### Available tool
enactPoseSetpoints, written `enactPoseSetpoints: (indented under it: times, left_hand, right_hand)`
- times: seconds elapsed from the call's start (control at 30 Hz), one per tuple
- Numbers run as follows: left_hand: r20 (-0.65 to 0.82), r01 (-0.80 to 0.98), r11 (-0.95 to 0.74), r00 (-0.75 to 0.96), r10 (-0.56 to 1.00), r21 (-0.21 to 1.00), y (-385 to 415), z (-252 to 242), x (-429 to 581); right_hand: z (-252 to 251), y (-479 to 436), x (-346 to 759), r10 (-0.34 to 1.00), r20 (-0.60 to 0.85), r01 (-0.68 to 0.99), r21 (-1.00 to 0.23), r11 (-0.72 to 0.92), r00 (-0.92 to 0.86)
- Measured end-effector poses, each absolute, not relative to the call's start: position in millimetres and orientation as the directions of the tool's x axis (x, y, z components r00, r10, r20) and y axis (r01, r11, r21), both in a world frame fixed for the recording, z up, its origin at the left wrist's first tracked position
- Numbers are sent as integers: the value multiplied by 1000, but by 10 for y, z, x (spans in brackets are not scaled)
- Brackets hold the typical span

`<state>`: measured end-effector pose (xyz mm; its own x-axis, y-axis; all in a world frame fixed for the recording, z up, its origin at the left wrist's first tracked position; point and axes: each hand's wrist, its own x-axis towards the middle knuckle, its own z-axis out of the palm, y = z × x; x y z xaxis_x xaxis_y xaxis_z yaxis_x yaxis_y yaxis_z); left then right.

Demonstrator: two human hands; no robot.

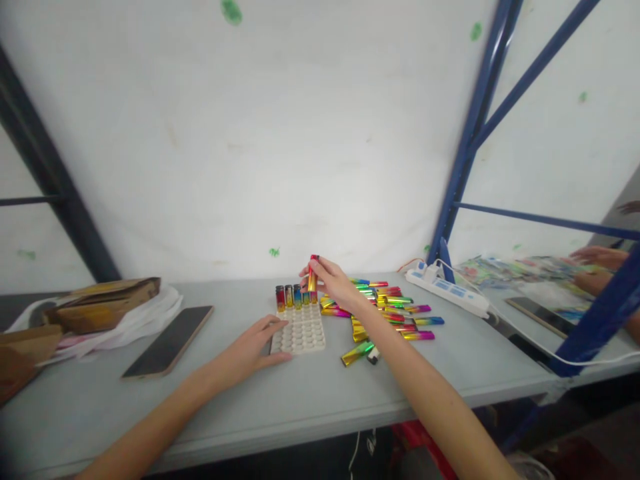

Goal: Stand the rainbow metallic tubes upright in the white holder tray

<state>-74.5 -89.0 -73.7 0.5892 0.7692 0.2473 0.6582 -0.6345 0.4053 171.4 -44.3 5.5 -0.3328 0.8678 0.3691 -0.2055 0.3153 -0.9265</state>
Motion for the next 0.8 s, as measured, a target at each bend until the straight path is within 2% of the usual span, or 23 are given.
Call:
enactPoseSetpoints:
  times: [0.07, 0.17, 0.27, 0.33, 0.53, 0.67, 0.8]
  left_hand:
    - [251, 659, -633, 586, 771, 406, -902, -726, -736]
    - [269, 653, -645, 589, 762, 397, -915, -708, -721]
    - [274, 646, -658, 601, 751, 386, -923, -688, -709]
    - [259, 654, -653, 603, 755, 382, -925, -675, -704]
    - [263, 664, -657, 604, 753, 358, -919, -658, -697]
    - [262, 669, -660, 607, 751, 342, -924, -644, -696]
    - [266, 660, -666, 612, 745, 347, -924, -647, -697]
  right_hand:
    - [-62, -446, 1585, 854, 363, -195, -930, 311, -373]
    - [-253, -473, 1451, 876, 340, -207, -937, 282, -343]
    - [-387, -516, 1372, 910, 224, -231, -962, 148, -348]
    - [-436, -533, 1330, 920, 140, -186, -980, 76, -366]
    - [-486, -529, 1227, 984, -4, -18, -1000, -7, -176]
    - [-513, -542, 1231, 981, -12, -4, -1000, -13, -194]
    - [-566, -512, 1265, 971, 44, -22, -999, 40, -236]
